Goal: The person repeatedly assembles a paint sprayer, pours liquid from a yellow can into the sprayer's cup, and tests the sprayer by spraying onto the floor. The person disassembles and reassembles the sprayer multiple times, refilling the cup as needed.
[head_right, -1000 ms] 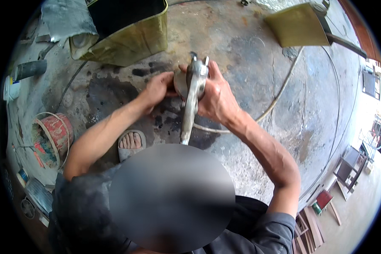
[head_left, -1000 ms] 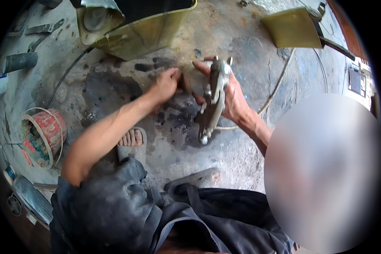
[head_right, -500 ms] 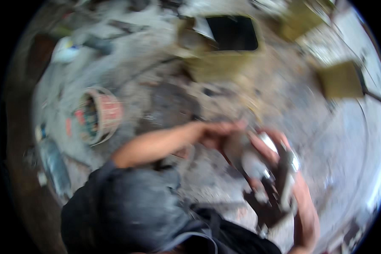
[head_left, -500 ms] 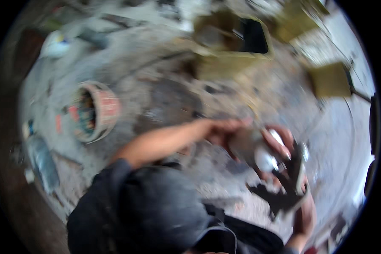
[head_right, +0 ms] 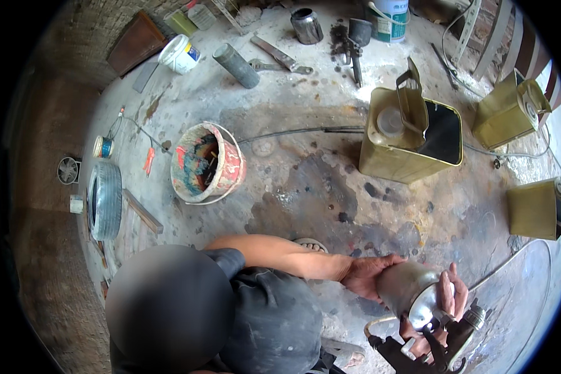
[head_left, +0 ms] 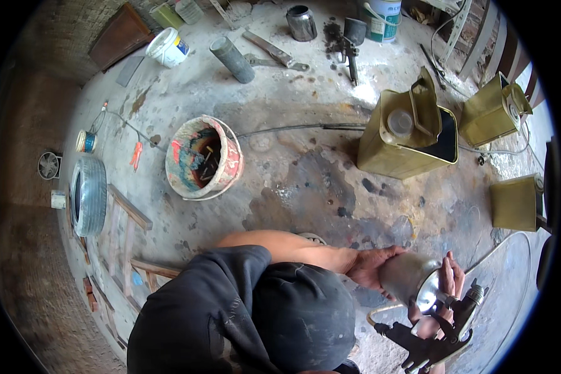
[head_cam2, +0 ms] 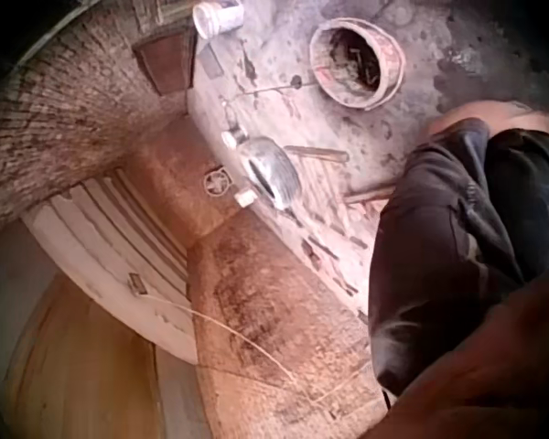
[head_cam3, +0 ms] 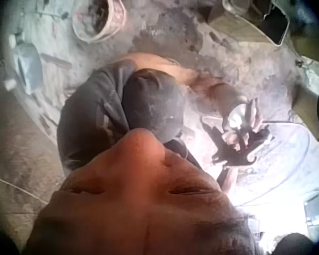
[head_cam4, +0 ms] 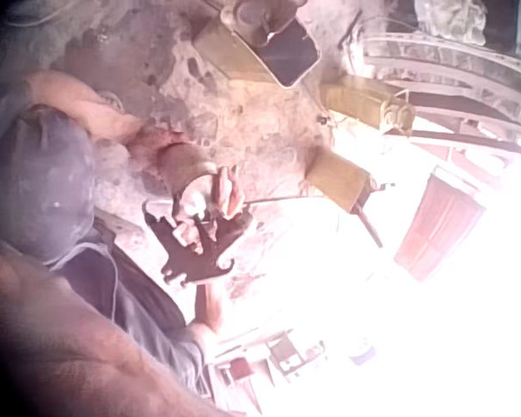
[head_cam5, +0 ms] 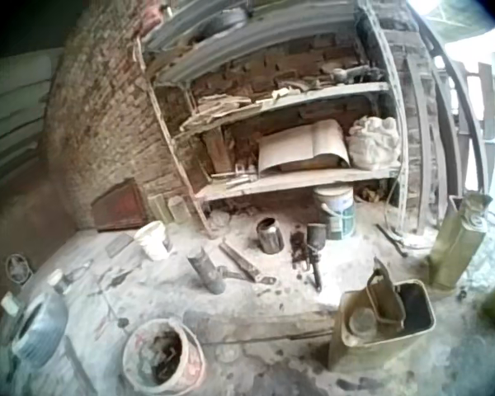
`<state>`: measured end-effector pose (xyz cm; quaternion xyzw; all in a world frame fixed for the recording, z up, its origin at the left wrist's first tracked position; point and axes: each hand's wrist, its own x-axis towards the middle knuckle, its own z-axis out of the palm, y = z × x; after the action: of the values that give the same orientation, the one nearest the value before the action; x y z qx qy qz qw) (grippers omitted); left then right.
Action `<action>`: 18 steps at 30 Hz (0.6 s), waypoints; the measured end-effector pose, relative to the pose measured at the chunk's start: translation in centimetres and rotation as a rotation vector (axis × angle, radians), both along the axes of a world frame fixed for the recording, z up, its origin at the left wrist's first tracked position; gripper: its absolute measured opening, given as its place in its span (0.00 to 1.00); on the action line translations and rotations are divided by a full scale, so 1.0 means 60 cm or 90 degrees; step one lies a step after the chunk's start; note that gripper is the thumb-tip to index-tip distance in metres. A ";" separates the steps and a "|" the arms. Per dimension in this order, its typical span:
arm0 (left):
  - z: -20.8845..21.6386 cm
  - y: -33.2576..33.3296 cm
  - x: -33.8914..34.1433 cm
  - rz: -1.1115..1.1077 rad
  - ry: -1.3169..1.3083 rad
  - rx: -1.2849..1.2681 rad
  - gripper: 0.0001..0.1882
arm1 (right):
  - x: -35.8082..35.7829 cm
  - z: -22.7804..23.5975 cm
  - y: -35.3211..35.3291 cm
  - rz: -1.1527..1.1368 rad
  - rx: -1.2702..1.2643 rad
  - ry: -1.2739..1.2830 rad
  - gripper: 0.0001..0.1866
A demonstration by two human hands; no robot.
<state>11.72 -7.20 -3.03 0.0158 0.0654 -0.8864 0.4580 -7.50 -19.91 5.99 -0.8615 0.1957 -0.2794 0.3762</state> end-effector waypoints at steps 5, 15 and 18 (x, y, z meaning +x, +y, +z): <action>0.026 0.016 0.018 -0.123 -0.036 0.001 0.44 | 0.009 0.043 0.007 0.092 0.063 0.040 0.24; 0.054 -0.004 0.028 -0.179 -0.096 -0.052 0.42 | 0.021 0.080 0.005 0.136 0.086 0.013 0.21; 0.051 0.000 0.019 -0.179 -0.081 -0.038 0.42 | 0.005 0.052 0.009 0.079 0.092 0.053 0.20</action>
<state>12.87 -7.18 0.04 0.0673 0.0075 -0.9407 0.3325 -7.20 -19.40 9.13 -0.8534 0.1769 -0.2048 0.4455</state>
